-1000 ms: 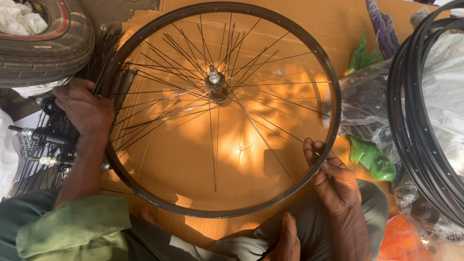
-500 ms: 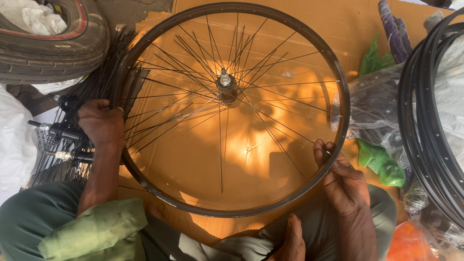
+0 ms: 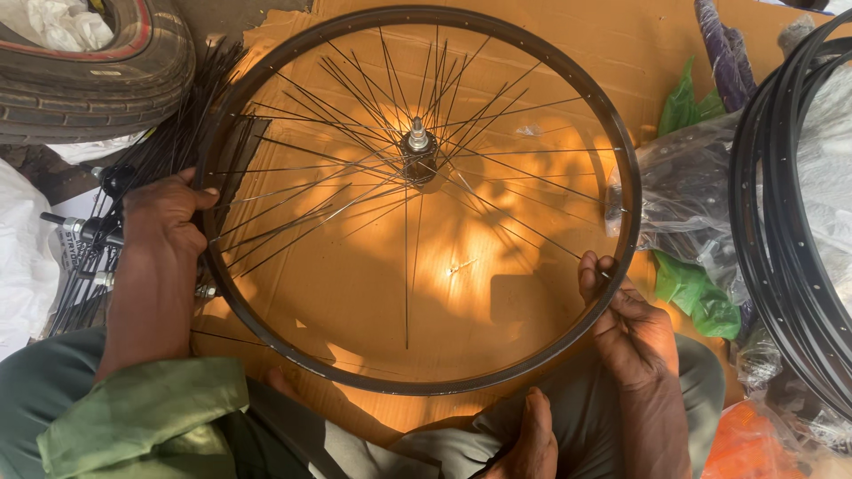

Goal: The person is assembling a bicycle wheel by inserting spokes into the hub and attaching them to the rim. They are seated on the floor, working on a cardboard surface, and methodically threading each spoke through the rim holes.

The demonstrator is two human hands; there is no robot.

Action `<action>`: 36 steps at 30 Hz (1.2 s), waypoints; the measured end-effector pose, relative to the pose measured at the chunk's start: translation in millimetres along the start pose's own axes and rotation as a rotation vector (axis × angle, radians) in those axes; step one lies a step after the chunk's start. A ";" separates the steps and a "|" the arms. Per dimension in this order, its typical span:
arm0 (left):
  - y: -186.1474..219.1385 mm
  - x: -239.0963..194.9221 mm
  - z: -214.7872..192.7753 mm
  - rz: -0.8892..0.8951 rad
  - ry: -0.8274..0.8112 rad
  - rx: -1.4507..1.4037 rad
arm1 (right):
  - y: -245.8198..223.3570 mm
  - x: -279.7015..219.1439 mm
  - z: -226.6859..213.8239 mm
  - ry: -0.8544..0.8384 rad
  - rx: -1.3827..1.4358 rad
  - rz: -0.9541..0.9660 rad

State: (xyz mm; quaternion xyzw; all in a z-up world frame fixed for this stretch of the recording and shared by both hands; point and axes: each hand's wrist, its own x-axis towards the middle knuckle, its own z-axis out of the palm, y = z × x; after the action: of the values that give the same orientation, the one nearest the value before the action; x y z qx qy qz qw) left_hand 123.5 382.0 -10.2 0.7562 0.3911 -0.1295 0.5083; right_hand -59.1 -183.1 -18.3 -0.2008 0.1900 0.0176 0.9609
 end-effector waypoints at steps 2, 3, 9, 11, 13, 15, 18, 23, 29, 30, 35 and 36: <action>1.3 -2.9 -1.3 -0.047 0.014 -0.277 | 0.6 0.6 2.1 0.081 -0.065 -0.024; 0.9 -4.1 1.0 -0.070 0.019 -0.416 | 0.7 1.5 3.0 0.079 -0.061 -0.028; -12.2 -15.8 26.2 0.234 0.242 -0.132 | 1.5 0.4 0.1 -0.041 -0.030 0.033; -9.3 -20.2 40.3 0.612 0.610 0.364 | 1.3 -0.3 -5.2 0.015 -0.141 0.031; 1.5 -27.8 51.8 0.881 0.748 0.534 | -0.5 -0.2 -10.6 -0.027 -0.169 0.044; 17.5 -40.8 67.4 1.035 0.652 0.367 | 0.3 1.2 -12.7 -0.095 -0.153 0.071; 44.6 -78.3 94.1 1.300 0.384 0.251 | -2.1 -1.4 -14.2 -0.152 -0.096 0.101; 52.0 -183.6 192.5 1.558 -0.124 0.113 | -1.6 -4.1 -6.2 -0.115 -0.122 0.116; 30.3 -262.0 264.1 1.408 -0.556 0.339 | -3.0 -9.1 7.1 -0.090 -0.270 0.027; 30.0 -265.2 266.3 1.332 -0.595 0.432 | -3.7 -9.6 9.9 -0.074 -0.290 0.021; 30.1 -264.2 265.6 1.461 -0.464 0.243 | -5.4 -13.1 23.7 0.052 -0.441 0.021; 29.6 -261.3 266.5 1.426 -0.499 0.281 | -5.4 -15.1 25.9 0.062 -0.476 -0.004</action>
State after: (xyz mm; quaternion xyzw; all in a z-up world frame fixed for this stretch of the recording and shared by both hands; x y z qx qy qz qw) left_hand 26.1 24.7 44.8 0.8315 -0.3374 0.0143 0.4412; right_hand -63.3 -177.2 11.3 -0.4224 0.2093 0.0539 0.8803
